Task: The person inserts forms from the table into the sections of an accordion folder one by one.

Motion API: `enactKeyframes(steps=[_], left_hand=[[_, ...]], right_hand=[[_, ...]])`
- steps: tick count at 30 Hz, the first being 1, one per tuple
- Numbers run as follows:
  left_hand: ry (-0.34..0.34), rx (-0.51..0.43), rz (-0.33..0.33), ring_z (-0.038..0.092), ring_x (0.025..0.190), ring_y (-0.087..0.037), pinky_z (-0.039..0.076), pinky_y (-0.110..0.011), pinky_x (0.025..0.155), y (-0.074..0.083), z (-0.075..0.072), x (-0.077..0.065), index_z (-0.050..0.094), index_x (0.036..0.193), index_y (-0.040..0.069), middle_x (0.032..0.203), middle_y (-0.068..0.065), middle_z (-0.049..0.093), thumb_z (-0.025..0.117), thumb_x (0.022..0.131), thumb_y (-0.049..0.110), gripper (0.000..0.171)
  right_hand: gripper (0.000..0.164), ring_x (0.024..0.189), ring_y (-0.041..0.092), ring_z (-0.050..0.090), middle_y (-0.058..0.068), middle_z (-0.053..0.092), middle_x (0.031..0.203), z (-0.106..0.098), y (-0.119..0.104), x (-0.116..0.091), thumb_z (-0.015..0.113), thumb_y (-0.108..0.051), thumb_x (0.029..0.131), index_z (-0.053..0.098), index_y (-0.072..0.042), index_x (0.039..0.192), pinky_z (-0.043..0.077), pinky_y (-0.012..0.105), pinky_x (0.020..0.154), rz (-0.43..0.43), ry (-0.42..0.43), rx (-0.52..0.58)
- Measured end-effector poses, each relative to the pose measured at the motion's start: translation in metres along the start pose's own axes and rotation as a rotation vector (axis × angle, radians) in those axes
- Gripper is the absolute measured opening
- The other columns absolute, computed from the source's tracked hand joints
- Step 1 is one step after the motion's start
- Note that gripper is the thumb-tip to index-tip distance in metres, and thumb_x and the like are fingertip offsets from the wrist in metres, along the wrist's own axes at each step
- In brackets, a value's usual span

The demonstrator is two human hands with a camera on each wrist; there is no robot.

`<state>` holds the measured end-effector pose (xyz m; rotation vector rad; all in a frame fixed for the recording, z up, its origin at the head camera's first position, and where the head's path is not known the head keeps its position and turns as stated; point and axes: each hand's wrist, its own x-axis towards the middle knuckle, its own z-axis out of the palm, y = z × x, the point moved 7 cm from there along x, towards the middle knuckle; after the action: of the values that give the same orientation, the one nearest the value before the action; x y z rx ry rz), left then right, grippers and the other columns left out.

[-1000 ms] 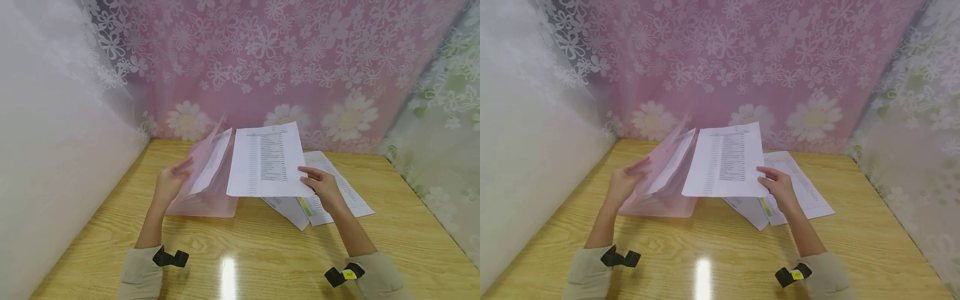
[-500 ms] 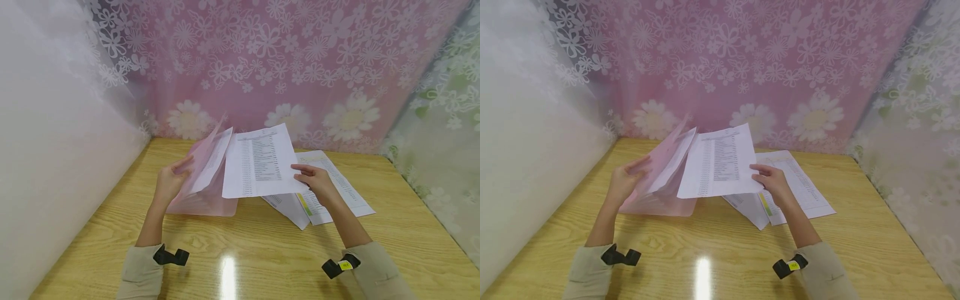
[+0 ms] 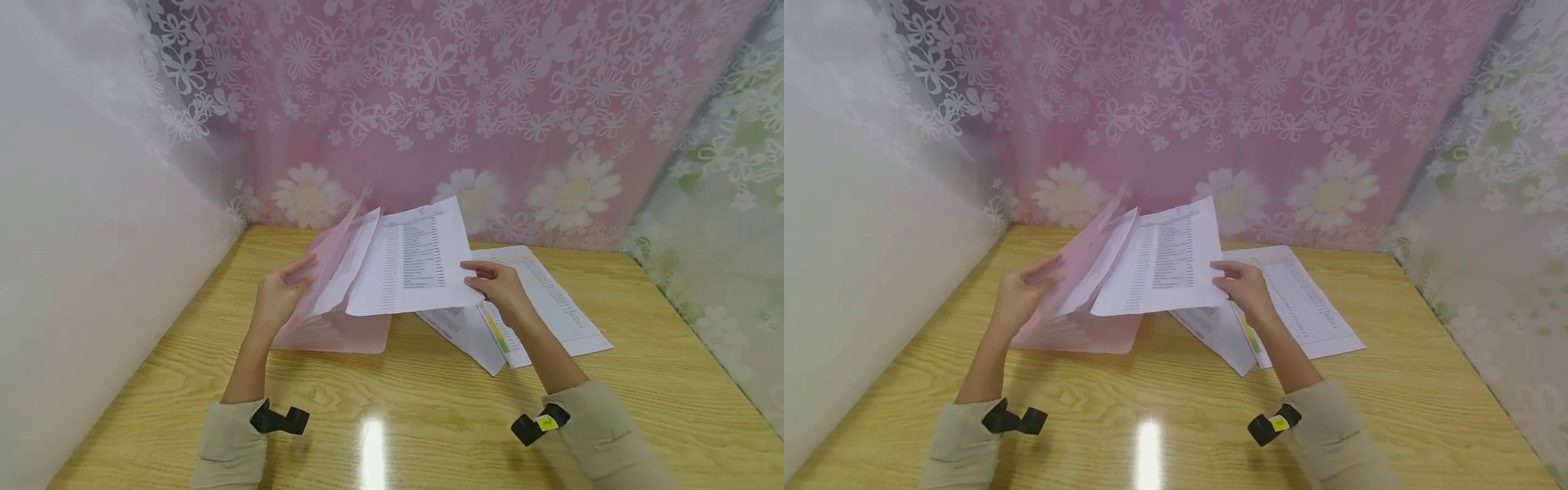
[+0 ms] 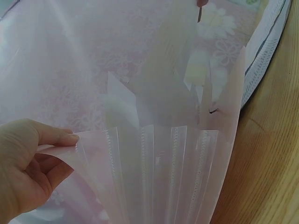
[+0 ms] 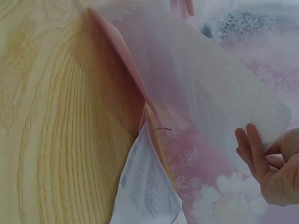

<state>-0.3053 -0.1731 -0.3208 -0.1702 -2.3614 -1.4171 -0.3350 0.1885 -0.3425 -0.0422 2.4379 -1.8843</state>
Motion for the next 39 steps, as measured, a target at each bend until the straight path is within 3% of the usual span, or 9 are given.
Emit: enactKeyframes(steps=[19, 23, 26, 29, 33, 37, 39], left_hand=[[0.015, -0.003, 0.010, 0.020, 0.039, -0.005, 0.022, -0.018, 0.034, 0.001, -0.001, -0.002, 0.065, 0.115, 0.007, 0.116, -0.015, 0.059, 0.066, 0.079, -0.002, 0.038], [0.024, 0.004, 0.015, 0.026, 0.045, -0.008, 0.022, -0.019, 0.035, 0.001, -0.002, -0.001, 0.065, 0.115, 0.008, 0.115, -0.013, 0.059, 0.067, 0.078, -0.001, 0.037], [0.025, 0.007, 0.017, 0.042, 0.057, -0.013, 0.023, -0.019, 0.037, 0.000, -0.002, -0.001, 0.066, 0.114, 0.007, 0.115, -0.013, 0.060, 0.067, 0.079, -0.001, 0.037], [0.021, 0.007, 0.020, 0.043, 0.056, -0.010, 0.023, -0.019, 0.037, 0.000, -0.002, -0.001, 0.065, 0.114, 0.007, 0.115, -0.013, 0.060, 0.067, 0.079, -0.002, 0.037], [0.023, 0.013, 0.020, 0.037, 0.052, -0.005, 0.023, -0.019, 0.036, 0.001, -0.002, -0.001, 0.066, 0.114, 0.007, 0.114, -0.014, 0.060, 0.066, 0.079, -0.002, 0.036], [0.030, 0.016, 0.018, 0.043, 0.062, -0.015, 0.024, -0.019, 0.037, 0.001, -0.002, -0.001, 0.066, 0.114, 0.007, 0.115, -0.013, 0.060, 0.066, 0.079, -0.002, 0.037], [0.028, 0.015, 0.017, 0.040, 0.057, -0.015, 0.024, -0.019, 0.037, 0.002, -0.002, -0.002, 0.066, 0.114, 0.008, 0.115, -0.012, 0.060, 0.066, 0.079, -0.002, 0.037]], right_hand=[[0.034, 0.074, 0.015, 0.054, 0.015, 0.056, 0.120, 0.035, -0.009, -0.007, 0.060, -0.006, 0.087, 0.059, -0.003, 0.121, 0.043, 0.019, 0.057, -0.055, 0.068, -0.066], [0.034, 0.065, 0.010, 0.050, 0.015, 0.057, 0.119, 0.042, -0.008, -0.006, 0.061, -0.005, 0.086, 0.060, -0.003, 0.120, 0.041, 0.018, 0.054, -0.053, 0.070, -0.066], [0.033, 0.054, 0.009, 0.041, 0.014, 0.057, 0.117, 0.047, -0.007, -0.006, 0.061, -0.006, 0.086, 0.061, -0.005, 0.119, 0.036, 0.019, 0.050, -0.052, 0.073, -0.066], [0.032, 0.053, 0.010, 0.041, 0.013, 0.060, 0.113, 0.052, -0.008, -0.006, 0.062, -0.006, 0.086, 0.062, -0.005, 0.118, 0.035, 0.020, 0.048, -0.051, 0.085, -0.054], [0.031, 0.061, 0.013, 0.049, 0.013, 0.061, 0.110, 0.057, -0.009, -0.005, 0.062, -0.004, 0.085, 0.063, -0.004, 0.116, 0.039, 0.019, 0.050, -0.058, 0.090, -0.031], [0.031, 0.071, 0.015, 0.058, 0.015, 0.062, 0.110, 0.062, -0.006, -0.002, 0.062, -0.003, 0.085, 0.063, -0.002, 0.116, 0.046, 0.020, 0.056, -0.072, 0.087, -0.006], [0.031, 0.078, 0.019, 0.061, 0.016, 0.062, 0.110, 0.065, -0.005, -0.001, 0.062, -0.002, 0.084, 0.063, -0.001, 0.115, 0.049, 0.022, 0.060, -0.078, 0.088, 0.006]])
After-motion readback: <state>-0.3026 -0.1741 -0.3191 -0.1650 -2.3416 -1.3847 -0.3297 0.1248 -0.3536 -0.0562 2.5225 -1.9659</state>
